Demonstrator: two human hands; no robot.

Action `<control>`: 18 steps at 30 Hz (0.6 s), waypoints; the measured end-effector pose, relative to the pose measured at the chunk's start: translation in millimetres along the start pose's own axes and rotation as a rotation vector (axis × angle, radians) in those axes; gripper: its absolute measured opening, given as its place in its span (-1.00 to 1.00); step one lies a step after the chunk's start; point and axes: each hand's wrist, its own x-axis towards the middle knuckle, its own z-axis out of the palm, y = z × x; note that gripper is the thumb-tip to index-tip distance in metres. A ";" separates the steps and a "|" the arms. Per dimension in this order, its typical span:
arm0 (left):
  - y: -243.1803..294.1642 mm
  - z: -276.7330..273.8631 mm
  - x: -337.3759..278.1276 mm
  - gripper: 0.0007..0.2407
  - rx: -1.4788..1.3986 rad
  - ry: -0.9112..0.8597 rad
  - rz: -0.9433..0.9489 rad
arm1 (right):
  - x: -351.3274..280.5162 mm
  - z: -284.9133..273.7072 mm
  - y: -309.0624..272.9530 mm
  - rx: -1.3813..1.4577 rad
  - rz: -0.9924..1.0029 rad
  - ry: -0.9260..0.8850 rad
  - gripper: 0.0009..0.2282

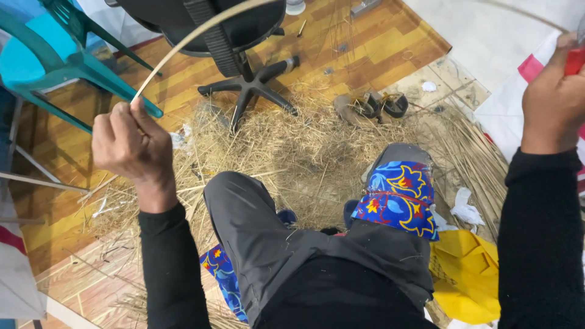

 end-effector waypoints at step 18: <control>-48.3 -25.5 -19.1 -0.94 -0.271 -0.621 0.111 | 13.2 -83.7 -19.8 0.697 0.252 -0.747 -1.00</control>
